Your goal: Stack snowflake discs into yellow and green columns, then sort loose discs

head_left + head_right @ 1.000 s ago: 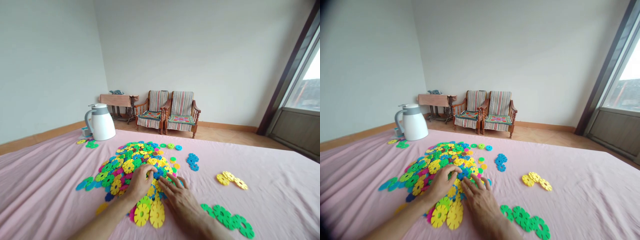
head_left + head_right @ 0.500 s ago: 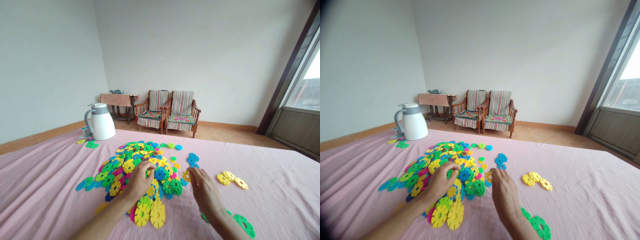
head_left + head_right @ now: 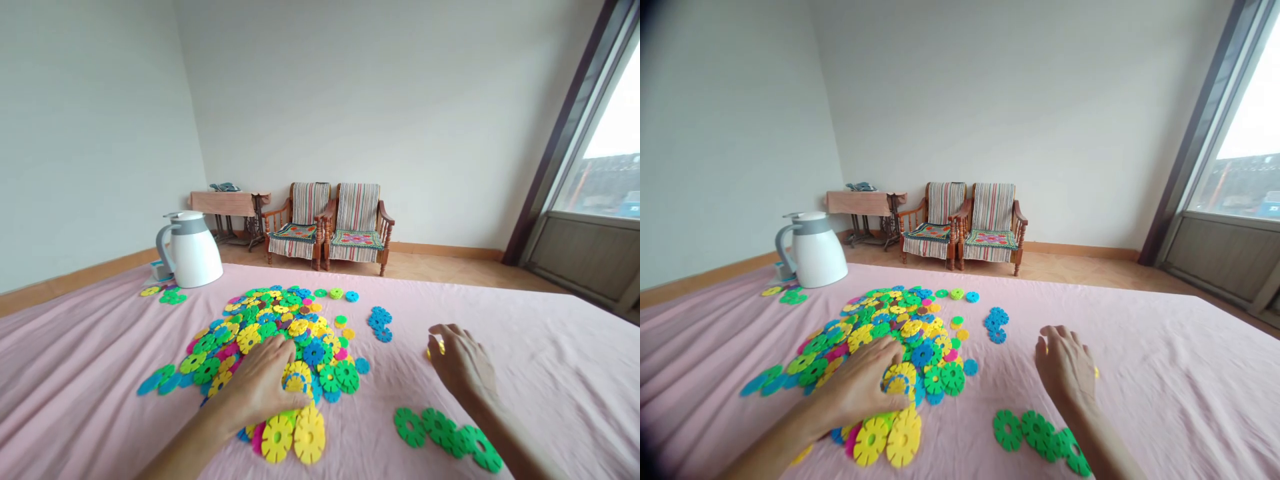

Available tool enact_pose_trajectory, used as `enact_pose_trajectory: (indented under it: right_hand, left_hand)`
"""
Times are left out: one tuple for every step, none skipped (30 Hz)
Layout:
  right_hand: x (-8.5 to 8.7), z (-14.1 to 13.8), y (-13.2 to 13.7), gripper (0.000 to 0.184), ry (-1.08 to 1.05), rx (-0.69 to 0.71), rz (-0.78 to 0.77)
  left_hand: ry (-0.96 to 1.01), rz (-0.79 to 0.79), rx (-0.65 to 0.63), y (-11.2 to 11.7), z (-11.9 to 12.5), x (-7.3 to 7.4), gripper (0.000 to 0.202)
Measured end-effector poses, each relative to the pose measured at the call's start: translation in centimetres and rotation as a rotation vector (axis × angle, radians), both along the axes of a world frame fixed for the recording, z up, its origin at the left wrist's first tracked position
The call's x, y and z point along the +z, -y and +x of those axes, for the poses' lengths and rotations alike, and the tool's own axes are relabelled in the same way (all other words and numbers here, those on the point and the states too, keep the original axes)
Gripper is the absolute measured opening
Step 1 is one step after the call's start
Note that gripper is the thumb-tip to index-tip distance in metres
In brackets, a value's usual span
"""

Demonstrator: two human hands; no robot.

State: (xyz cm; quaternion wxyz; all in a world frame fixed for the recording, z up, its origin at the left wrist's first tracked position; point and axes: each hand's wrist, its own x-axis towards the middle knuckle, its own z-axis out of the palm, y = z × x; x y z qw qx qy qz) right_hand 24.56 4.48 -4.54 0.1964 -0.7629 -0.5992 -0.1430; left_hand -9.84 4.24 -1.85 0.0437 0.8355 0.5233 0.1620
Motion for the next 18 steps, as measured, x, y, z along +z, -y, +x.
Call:
enact_pose_trajectory:
  right_hand:
    - [-0.1,-0.4,-0.1,0.027,-0.012,0.036,-0.003]
    - [-0.1,-0.8,-0.1,0.027,-0.022,0.066,-0.003]
    - [-0.2,-1.1,-0.1,0.027,-0.032,0.09,0.0]
    - [-0.2,-1.5,-0.1,0.026,-0.042,0.112,0.005]
    - [-0.2,-1.9,-0.1,0.026,-0.054,0.136,0.012]
    - [-0.1,-2.3,0.0,0.026,-0.068,0.163,0.021]
    - [-0.1,-2.8,0.1,0.025,-0.086,0.197,0.03]
    - [-0.1,-3.4,0.2,0.025,-0.11,0.237,0.038]
    - [0.0,-4.0,0.5,0.024,-0.14,0.284,0.044]
    - [0.0,-4.8,0.7,0.024,-0.177,0.338,0.049]
    - [0.0,-5.6,1.0,0.024,-0.221,0.398,0.048]
    - [0.0,-6.5,1.4,0.024,-0.27,0.464,0.046]
    - [-0.1,-7.5,1.8,0.023,-0.321,0.536,0.04]
    - [-0.1,-8.4,2.2,0.023,-0.374,0.608,0.029]
    - [-0.2,-9.3,2.7,0.022,-0.418,0.673,0.027]
    - [-0.3,-10.1,3.1,0.023,-0.453,0.726,0.024]
    - [-0.3,-10.9,3.4,0.026,-0.481,0.765,0.023]
    - [-0.3,-11.5,3.7,0.029,-0.503,0.788,0.015]
  left_hand:
    - [0.002,-0.009,-0.01,0.1,-0.1,0.0,0.033]
    - [0.01,-0.014,-0.018,0.2,-0.1,-0.1,0.03]
    - [0.021,-0.02,-0.021,0.2,-0.1,-0.2,0.027]
    - [0.038,-0.027,-0.022,0.1,0.0,-0.3,0.024]
    - [0.06,-0.037,-0.024,0.0,0.1,-0.4,0.022]
    - [0.087,-0.053,-0.032,0.0,0.3,-0.5,0.02]
    - [0.119,-0.071,-0.045,-0.1,0.5,-0.6,0.019]
    - [0.153,-0.087,-0.061,-0.2,0.7,-0.7,0.019]
    - [0.19,-0.101,-0.08,-0.2,0.9,-0.7,0.02]
    - [0.224,-0.111,-0.097,-0.2,1.2,-0.8,0.02]
    - [0.253,-0.119,-0.108,-0.2,1.5,-0.9,0.021]
    - [0.277,-0.127,-0.114,-0.2,1.7,-0.9,0.022]
    - [0.297,-0.134,-0.121,-0.1,2.0,-1.0,0.021]
    - [0.313,-0.14,-0.129,-0.1,2.3,-1.1,0.019]
    - [0.326,-0.144,-0.14,0.0,2.5,-1.2,0.017]
    - [0.34,-0.147,-0.154,0.0,2.7,-1.3,0.015]
    - [0.355,-0.148,-0.169,0.1,2.9,-1.3,0.013]
    - [0.371,-0.149,-0.183,0.1,3.1,-1.4,0.012]
